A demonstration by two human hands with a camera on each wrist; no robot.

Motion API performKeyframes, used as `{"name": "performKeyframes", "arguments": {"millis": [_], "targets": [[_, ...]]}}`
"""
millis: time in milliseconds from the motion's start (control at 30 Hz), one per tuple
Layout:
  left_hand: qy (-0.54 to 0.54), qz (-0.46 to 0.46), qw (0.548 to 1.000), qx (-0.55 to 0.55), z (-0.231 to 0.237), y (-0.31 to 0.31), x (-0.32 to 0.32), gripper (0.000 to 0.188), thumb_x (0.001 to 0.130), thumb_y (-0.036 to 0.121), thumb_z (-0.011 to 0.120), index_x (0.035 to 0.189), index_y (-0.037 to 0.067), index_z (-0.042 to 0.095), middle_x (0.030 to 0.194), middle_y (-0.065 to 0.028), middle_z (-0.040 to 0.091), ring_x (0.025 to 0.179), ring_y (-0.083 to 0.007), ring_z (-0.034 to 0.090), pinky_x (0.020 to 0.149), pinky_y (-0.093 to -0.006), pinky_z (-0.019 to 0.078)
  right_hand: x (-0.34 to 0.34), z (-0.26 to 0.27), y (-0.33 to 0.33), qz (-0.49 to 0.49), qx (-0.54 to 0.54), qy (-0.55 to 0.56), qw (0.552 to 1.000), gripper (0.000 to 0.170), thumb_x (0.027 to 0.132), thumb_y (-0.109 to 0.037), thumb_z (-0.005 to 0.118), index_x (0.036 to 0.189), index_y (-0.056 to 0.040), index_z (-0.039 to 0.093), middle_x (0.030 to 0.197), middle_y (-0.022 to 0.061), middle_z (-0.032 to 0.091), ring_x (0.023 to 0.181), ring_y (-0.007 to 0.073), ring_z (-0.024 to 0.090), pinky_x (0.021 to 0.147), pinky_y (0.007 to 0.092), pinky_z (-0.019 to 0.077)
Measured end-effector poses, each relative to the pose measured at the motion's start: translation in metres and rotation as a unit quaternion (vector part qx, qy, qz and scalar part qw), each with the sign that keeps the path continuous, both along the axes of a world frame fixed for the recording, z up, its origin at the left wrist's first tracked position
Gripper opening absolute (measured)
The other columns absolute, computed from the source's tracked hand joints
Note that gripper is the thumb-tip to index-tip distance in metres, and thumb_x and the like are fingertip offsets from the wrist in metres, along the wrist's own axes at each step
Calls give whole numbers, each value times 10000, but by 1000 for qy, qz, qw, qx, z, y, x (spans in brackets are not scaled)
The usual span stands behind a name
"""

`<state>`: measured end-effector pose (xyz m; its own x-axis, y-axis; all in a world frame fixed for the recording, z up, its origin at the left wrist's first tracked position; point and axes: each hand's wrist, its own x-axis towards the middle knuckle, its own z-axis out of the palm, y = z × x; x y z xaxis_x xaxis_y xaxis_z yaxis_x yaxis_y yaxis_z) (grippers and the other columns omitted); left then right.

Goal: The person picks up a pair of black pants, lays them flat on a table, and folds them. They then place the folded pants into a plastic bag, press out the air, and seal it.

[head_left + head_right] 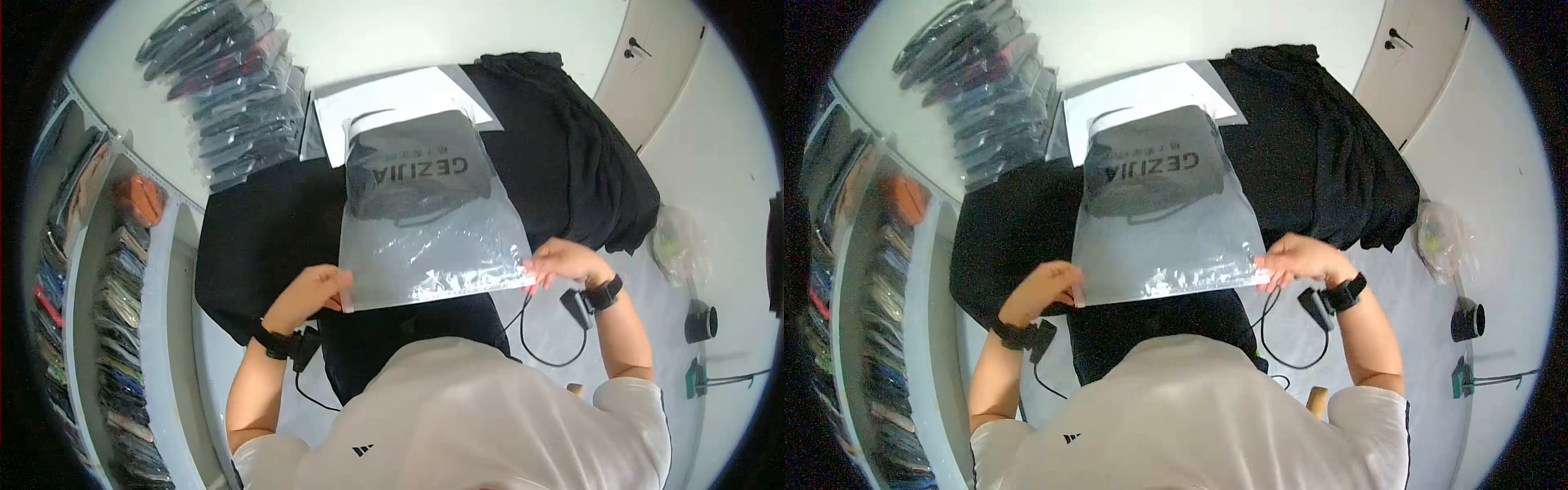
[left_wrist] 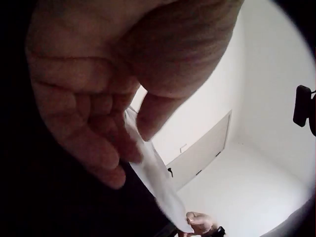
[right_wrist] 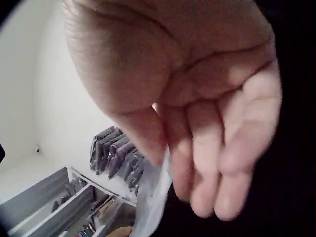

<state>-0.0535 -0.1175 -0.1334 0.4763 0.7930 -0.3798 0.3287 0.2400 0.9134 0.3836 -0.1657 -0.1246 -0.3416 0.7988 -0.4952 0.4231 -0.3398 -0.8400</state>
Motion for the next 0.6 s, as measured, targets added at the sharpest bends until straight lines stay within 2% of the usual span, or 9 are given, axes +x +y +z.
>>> {"name": "performKeyframes", "arguments": {"millis": [67, 133, 167, 333, 400, 467, 500, 533, 600], "targets": [[-29, 61, 998, 11, 10, 7, 4, 392, 930, 409, 533, 885, 32, 630, 769, -32, 623, 679, -108, 611, 663, -234, 508, 4, 8, 13, -73, 57, -15, 996, 500, 883, -511, 561, 789, -32, 668, 714, 38, 666, 609, 75, 609, 535, 193, 483], [-30, 82, 996, -15, 12, 26, 7, 458, 955, 448, 453, 965, 21, 618, 807, -57, 644, 702, -133, 632, 676, -259, 522, -8, 10, 32, -157, 80, 46, 983, 530, 904, -528, 514, 929, -9, 620, 772, 40, 644, 643, 83, 603, 560, 191, 491], [-50, 82, 995, -22, 13, 36, 11, 459, 950, 449, 465, 958, 16, 618, 807, -58, 644, 703, -132, 632, 673, -258, 521, -18, 11, 42, -167, 89, 50, 981, 539, 902, -520, 525, 1007, 4, 593, 802, 45, 631, 646, 83, 593, 586, 199, 501], [-42, 82, 995, -24, 8, 74, 33, 447, 924, 440, 523, 937, 4, 622, 783, -54, 635, 689, -130, 625, 660, -243, 510, -40, 2, 93, -191, 39, 134, 972, 492, 858, -403, 647, 972, 71, 577, 819, 95, 637, 649, 115, 612, 567, 237, 523], [27, 82, 996, 3, 6, 81, 40, 391, 902, 398, 579, 899, 9, 621, 721, -35, 607, 617, -122, 583, 587, -228, 469, -35, -4, 105, -207, 14, 145, 968, 470, 837, -359, 690, 961, 80, 577, 827, 110, 643, 648, 125, 619, 558, 246, 527], [49, 57, 997, 20, -4, 91, 34, 359, 897, 367, 593, 877, 9, 614, 697, -24, 590, 581, -116, 552, 549, -229, 439, -29, -17, 111, -165, 40, 134, 976, 403, 813, -269, 730, 963, 74, 582, 821, 121, 653, 642, 144, 628, 554, 269, 536], [71, 35, 996, 39, -8, 94, 31, 330, 892, 337, 608, 855, 9, 608, 672, -14, 573, 544, -111, 521, 511, -230, 409, -33, -12, 102, -203, 51, 163, 964, 309, 827, -210, 712, 924, 57, 588, 770, 102, 645, 628, 135, 621, 532, 269, 526], [71, 33, 996, 36, -15, 95, 31, 330, 892, 337, 608, 855, 9, 608, 672, -14, 573, 544, -111, 521, 511, -230, 409, -32, -13, 98, -205, 48, 162, 964, 309, 827, -210, 712, 924, 57, 588, 770, 102, 645, 628, 135, 621, 532, 269, 526], [49, 84, 994, 48, -15, 87, 33, 296, 865, 276, 651, 721, 36, 555, 615, -21, 538, 480, -80, 449, 444, -238, 368, -30, -14, 94, -205, 43, 100, 973, 237, 860, -183, 670, 884, 39, 590, 749, 81, 634, 625, 121, 615, 533, 262, 510]]}}
